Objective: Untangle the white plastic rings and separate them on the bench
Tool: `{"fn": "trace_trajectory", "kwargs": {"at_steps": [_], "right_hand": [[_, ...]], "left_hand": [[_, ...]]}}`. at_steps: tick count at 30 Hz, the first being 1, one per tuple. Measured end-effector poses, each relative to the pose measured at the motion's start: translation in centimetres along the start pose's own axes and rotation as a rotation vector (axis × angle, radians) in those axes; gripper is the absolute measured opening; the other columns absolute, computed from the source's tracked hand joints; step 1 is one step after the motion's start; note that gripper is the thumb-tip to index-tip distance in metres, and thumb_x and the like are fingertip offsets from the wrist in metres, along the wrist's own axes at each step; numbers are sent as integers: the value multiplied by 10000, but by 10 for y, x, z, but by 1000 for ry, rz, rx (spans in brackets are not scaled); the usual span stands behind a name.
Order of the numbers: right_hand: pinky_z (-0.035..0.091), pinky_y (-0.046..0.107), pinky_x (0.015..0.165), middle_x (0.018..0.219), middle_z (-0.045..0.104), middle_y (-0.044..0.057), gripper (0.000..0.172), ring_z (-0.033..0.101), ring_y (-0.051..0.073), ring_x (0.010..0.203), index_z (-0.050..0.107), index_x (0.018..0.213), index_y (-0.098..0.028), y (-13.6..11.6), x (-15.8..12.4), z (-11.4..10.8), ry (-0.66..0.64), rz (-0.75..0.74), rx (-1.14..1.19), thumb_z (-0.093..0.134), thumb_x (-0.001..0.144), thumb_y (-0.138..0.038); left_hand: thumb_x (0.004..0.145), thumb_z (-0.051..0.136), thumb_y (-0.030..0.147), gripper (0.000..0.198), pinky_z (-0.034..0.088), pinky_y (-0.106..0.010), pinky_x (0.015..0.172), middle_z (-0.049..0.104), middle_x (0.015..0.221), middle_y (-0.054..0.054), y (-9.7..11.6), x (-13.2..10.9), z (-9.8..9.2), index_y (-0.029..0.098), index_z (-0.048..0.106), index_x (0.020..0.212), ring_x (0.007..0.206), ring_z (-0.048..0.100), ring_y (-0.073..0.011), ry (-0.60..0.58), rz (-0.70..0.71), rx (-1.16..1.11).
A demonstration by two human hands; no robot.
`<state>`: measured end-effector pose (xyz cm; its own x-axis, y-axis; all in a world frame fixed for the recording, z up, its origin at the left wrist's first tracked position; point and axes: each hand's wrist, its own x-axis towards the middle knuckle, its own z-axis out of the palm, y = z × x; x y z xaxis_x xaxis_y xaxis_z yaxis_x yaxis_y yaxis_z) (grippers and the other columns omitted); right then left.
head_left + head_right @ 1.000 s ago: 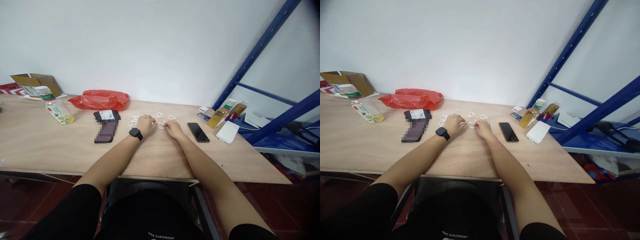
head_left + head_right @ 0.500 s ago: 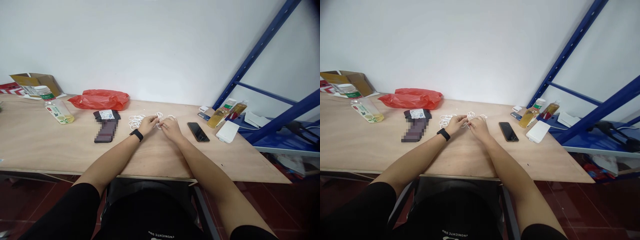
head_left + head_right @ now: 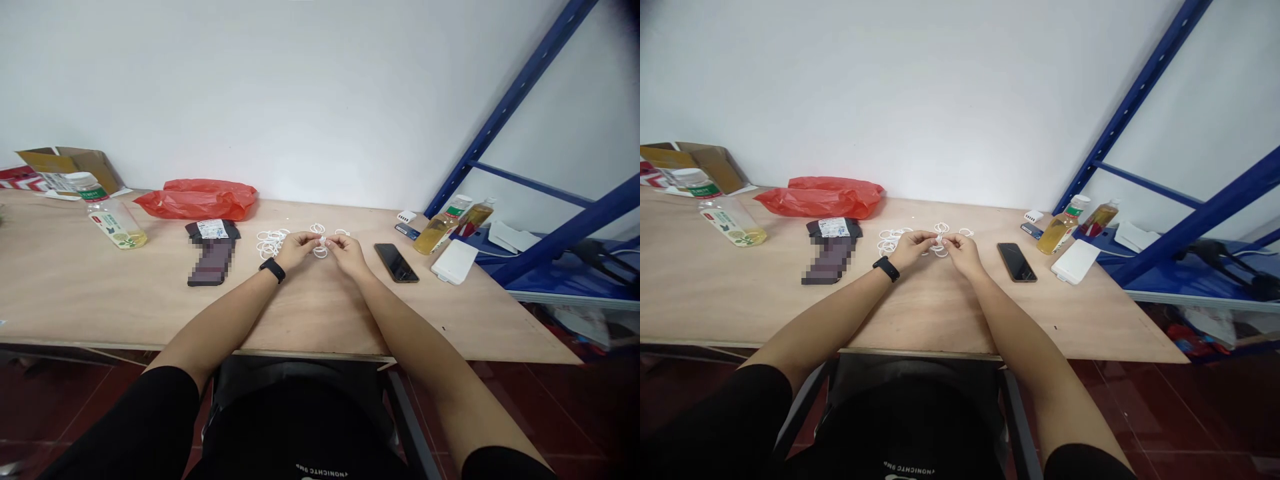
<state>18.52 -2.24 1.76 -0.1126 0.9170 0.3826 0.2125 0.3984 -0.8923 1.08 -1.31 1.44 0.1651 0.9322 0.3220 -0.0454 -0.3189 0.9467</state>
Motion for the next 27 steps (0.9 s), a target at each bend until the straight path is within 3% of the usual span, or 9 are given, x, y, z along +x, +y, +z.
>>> {"fn": "trace_trajectory", "kwargs": {"at_steps": [5,14,27], "right_hand": [[525,344,784,833,735,48,315,662,209,813,716,831,-195,-3,-1,3,-21,-17,87,717,741,-497],[499,327,740,861,737,52,232,656,208,809,744,840,-205,2,-1,0,-33,-128,-95,668,803,-421],[485,310,682,784,733,32,199,650,199,742,748,797,-196,7,2,0,-152,-85,-224,653,809,-371]], "left_hand": [[671,776,521,455,462,-253,555,732,809,-84,6,-2,-2,111,759,864,588,557,-109,-31,2,50],[701,755,488,395,397,-229,473,673,643,-38,7,-1,-4,112,740,821,496,501,-91,-62,15,159],[756,704,420,304,417,-229,518,686,678,-44,4,4,-16,120,723,798,547,550,-115,-246,10,349]]}}
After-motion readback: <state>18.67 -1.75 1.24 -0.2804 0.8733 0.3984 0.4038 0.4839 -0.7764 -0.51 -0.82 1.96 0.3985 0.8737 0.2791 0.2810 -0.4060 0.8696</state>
